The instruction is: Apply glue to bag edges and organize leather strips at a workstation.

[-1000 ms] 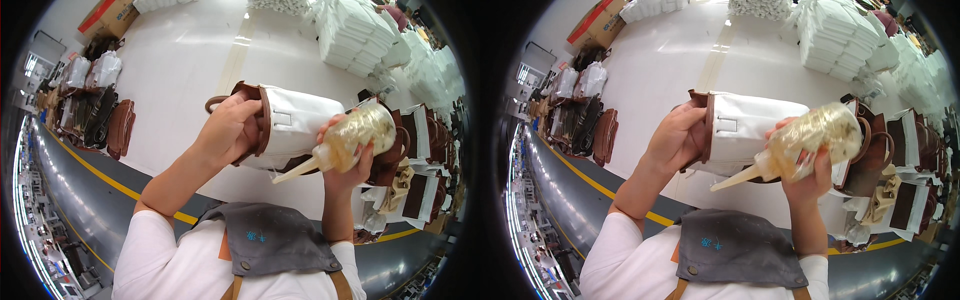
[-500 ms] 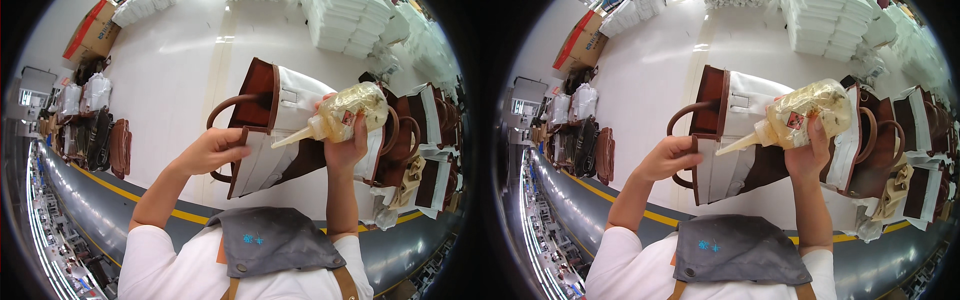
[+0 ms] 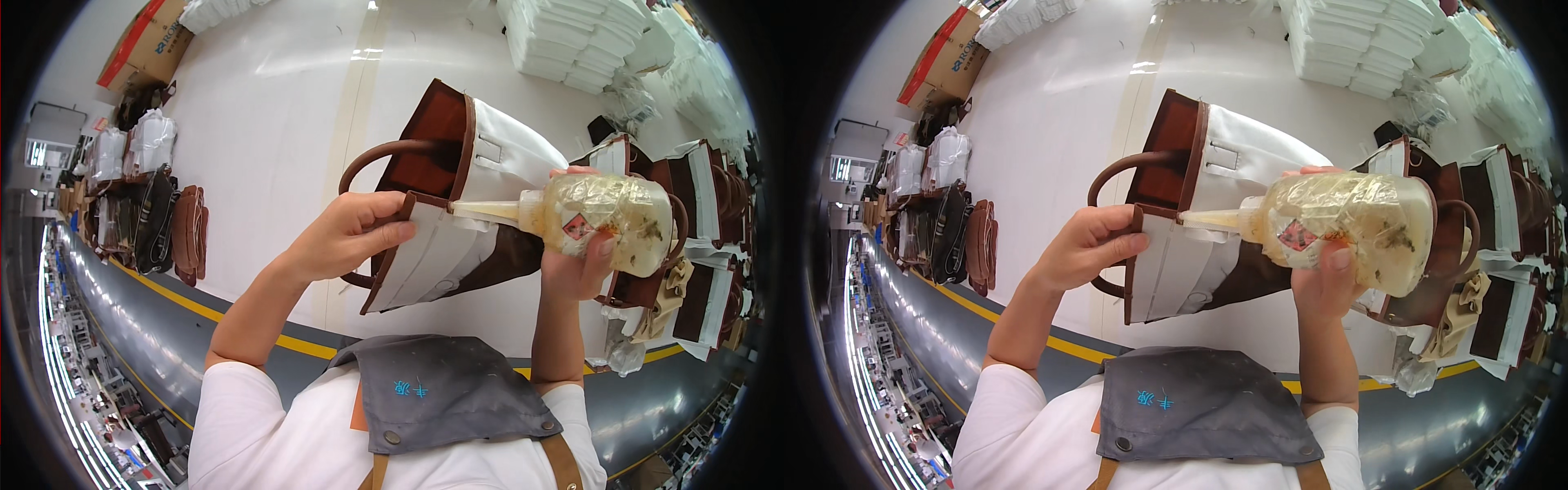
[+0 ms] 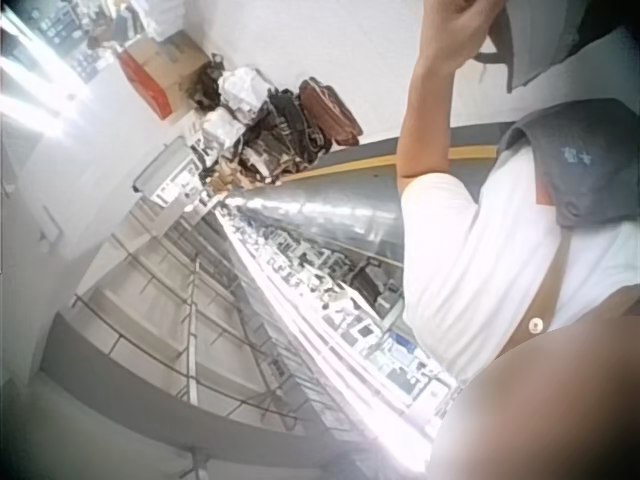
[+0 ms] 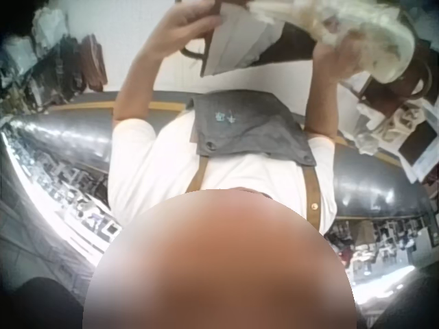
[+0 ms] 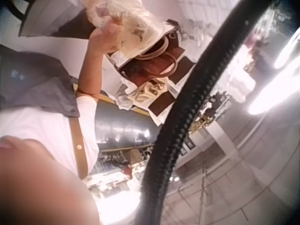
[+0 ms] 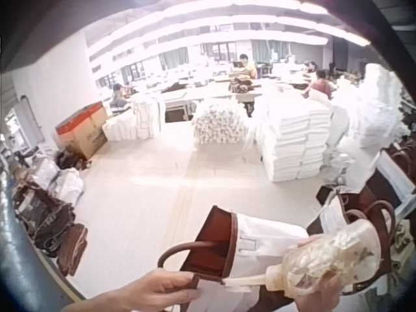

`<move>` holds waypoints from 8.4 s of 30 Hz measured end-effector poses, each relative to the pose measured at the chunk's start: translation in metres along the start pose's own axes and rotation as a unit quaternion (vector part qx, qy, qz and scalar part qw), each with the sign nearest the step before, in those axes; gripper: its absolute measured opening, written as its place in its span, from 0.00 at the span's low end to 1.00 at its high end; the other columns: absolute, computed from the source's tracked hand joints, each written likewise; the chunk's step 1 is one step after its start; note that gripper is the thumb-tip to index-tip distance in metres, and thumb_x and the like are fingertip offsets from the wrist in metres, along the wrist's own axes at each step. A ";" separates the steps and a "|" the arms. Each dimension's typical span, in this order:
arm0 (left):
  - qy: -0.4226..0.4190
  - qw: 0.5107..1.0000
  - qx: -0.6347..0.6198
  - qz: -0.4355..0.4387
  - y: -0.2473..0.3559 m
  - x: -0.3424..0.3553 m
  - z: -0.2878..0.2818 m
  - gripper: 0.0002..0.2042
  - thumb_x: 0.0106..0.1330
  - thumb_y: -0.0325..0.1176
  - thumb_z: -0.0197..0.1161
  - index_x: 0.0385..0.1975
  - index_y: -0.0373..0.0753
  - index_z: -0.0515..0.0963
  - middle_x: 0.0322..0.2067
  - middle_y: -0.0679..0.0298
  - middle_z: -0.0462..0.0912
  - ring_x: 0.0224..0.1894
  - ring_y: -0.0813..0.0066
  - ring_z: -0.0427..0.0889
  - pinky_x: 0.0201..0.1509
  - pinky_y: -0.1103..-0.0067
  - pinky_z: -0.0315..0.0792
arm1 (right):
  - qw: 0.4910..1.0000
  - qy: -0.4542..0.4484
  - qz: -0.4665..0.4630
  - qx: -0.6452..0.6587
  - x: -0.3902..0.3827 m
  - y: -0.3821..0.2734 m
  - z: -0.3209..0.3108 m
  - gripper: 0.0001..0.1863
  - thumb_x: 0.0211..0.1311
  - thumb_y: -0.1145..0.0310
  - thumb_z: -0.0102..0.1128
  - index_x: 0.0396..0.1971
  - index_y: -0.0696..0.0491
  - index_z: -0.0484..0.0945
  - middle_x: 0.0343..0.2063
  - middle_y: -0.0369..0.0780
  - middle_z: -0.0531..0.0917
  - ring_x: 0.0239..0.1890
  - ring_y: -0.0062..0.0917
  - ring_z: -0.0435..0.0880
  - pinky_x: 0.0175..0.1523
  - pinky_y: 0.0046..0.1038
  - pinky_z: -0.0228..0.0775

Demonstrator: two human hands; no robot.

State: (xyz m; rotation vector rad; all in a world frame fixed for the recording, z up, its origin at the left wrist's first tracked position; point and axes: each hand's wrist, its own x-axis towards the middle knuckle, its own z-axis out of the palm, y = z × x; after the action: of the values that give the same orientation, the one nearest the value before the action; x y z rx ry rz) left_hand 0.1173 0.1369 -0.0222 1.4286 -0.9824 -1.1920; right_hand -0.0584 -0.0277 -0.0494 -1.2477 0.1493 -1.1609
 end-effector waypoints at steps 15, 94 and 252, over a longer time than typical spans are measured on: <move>0.010 1.000 0.006 -0.006 0.010 0.003 0.006 0.07 0.61 0.28 0.49 0.32 0.31 0.70 0.20 0.73 0.65 0.23 0.88 0.60 0.25 0.87 0.58 | 0.997 0.019 -0.065 -0.046 -0.005 -0.005 0.024 0.42 0.47 0.48 0.57 0.54 0.49 0.42 0.42 0.53 0.67 0.44 0.40 0.71 0.47 0.40 0.65; 0.143 0.921 0.056 0.359 0.150 -0.020 0.158 0.15 0.63 0.38 0.48 0.40 0.32 0.70 0.33 0.61 0.75 0.35 0.79 0.73 0.41 0.85 0.68 | 0.986 0.001 0.001 0.164 -0.096 -0.429 -0.168 0.11 0.57 0.64 0.48 0.36 0.54 0.69 0.31 0.39 0.72 0.39 0.32 0.73 0.48 0.42 0.67; -0.714 -0.140 0.501 0.469 -0.442 -0.906 1.370 0.11 0.54 0.34 0.49 0.34 0.40 0.75 0.39 0.54 0.75 0.43 0.56 0.73 0.46 0.67 0.68 | -0.023 0.681 -0.723 -0.116 -1.421 -0.725 0.094 0.21 0.47 0.57 0.60 0.40 0.50 0.70 0.35 0.36 0.76 0.40 0.31 0.76 0.39 0.28 0.73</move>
State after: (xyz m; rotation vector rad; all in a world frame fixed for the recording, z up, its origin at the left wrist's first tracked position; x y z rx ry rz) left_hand -1.4020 0.8367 -0.3285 0.9398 2.0526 -0.2075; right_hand -1.0947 1.1871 -0.1191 -0.5769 -0.2591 2.0119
